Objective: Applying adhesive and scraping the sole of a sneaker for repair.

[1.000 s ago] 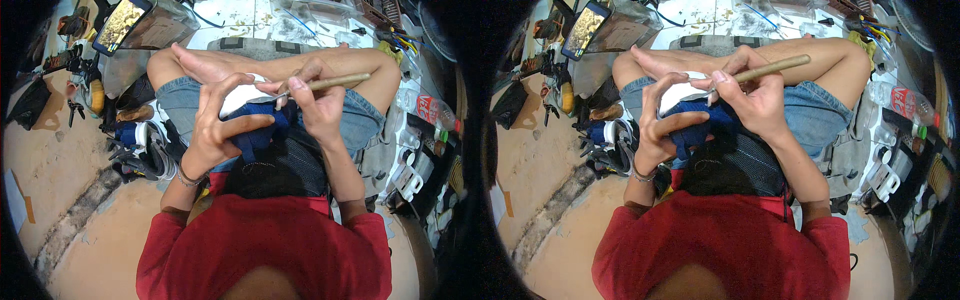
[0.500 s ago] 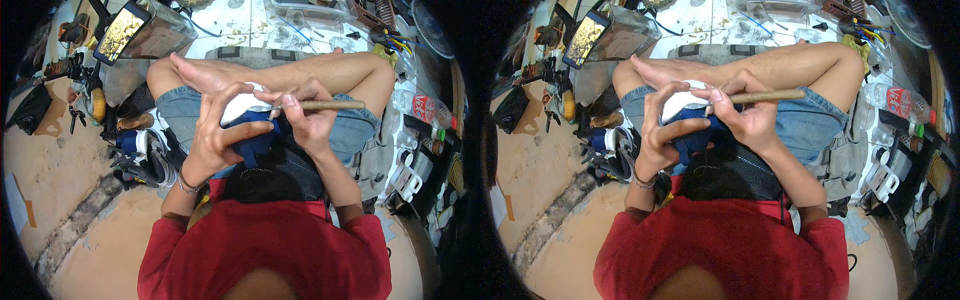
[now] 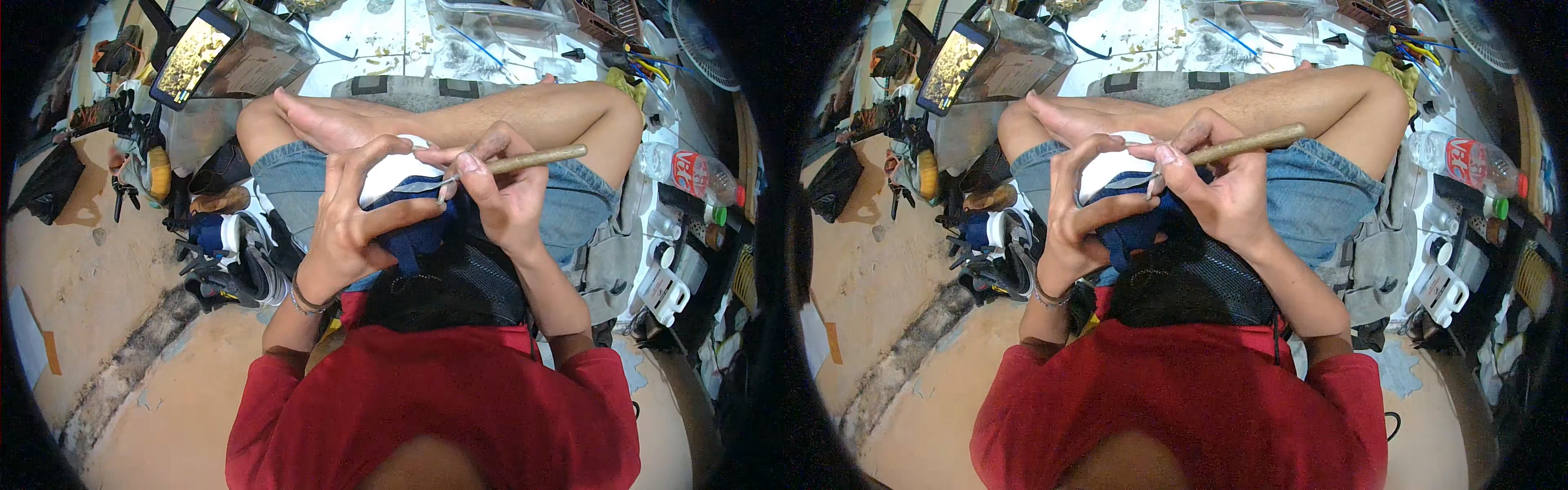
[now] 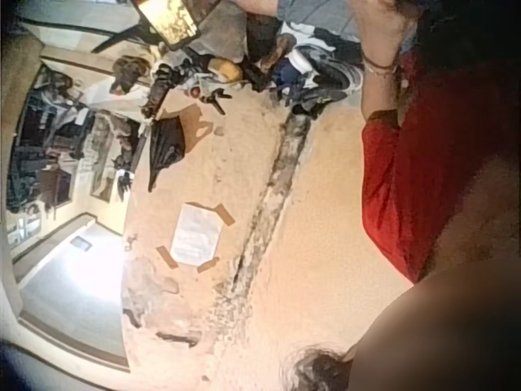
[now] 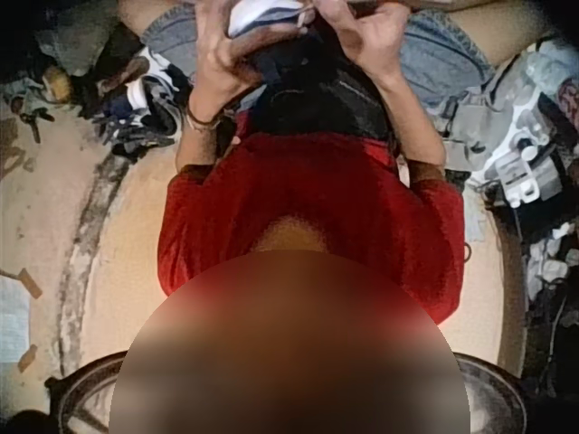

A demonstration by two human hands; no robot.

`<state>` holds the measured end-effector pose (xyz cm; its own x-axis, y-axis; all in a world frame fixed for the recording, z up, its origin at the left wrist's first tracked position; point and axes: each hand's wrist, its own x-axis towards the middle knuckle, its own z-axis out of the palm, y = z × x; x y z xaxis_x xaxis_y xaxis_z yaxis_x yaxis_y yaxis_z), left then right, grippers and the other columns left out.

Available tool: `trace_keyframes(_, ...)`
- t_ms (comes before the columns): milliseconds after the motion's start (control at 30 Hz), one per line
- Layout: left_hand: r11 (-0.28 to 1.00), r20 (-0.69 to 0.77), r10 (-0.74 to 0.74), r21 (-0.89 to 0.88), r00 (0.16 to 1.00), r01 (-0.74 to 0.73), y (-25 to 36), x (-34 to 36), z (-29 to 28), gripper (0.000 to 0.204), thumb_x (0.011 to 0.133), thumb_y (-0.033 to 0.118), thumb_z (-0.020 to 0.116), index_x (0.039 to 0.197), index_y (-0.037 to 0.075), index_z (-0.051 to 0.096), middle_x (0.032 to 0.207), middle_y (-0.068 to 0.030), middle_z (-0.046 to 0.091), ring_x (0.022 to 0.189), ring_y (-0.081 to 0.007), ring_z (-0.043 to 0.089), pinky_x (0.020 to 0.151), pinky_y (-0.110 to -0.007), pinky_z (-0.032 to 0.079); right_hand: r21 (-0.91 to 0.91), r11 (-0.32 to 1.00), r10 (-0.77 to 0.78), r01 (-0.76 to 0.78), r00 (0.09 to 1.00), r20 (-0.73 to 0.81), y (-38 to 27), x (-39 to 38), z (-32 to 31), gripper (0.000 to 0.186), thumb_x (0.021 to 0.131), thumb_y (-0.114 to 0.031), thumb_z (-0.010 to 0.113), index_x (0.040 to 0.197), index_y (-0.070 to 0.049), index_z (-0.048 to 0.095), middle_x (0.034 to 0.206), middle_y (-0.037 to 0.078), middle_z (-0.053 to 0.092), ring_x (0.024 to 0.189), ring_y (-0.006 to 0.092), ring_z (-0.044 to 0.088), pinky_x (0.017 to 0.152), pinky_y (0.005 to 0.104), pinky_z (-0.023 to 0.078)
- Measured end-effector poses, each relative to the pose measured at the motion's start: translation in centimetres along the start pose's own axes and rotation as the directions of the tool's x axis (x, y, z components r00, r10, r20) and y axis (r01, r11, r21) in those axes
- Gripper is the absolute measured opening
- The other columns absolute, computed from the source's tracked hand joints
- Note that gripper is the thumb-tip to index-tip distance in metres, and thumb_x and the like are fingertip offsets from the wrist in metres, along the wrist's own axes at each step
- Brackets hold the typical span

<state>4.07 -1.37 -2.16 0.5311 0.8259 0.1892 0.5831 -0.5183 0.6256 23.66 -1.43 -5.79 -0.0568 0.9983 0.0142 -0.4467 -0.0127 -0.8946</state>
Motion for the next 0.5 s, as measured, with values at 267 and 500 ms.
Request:
trace_keyframes(267, 1.0, 0.0, 0.005, 0.022, 1.0, -0.005, -0.1, -0.1, -0.2, 0.07, 0.035, 0.012, 0.081, 0.102, 0.03, 0.077, 0.134, -0.0109, 0.054, 0.117, -0.0339, 0.054, 0.097, -0.045, 0.044, -0.107, 0.993, -0.05, 0.048, 0.999, -0.02, 0.4, -0.4, 0.8, 0.016, 0.096, -0.005, 0.059, 0.086, -0.001, 0.048, 0.092, 0.029, 0.071, 0.072, 0.0153, 0.068, 0.072, 0.0316, 0.058)
trace_keyframes(500, 1.0, 0.024, 0.013, 0.002, 1.0, -0.013, -0.2, 0.1, -0.2, 0.073, 0.035, 0.012, 0.083, 0.104, 0.032, 0.077, 0.138, -0.0107, 0.051, 0.117, -0.0354, 0.052, 0.096, -0.045, 0.046, -0.084, 0.989, -0.125, 0.118, 0.989, -0.083, 0.7, -1.0, 0.7, 0.015, 0.098, -0.007, 0.057, 0.088, -0.002, 0.047, 0.097, 0.031, 0.07, 0.071, 0.0149, 0.065, 0.074, 0.0317, 0.056)
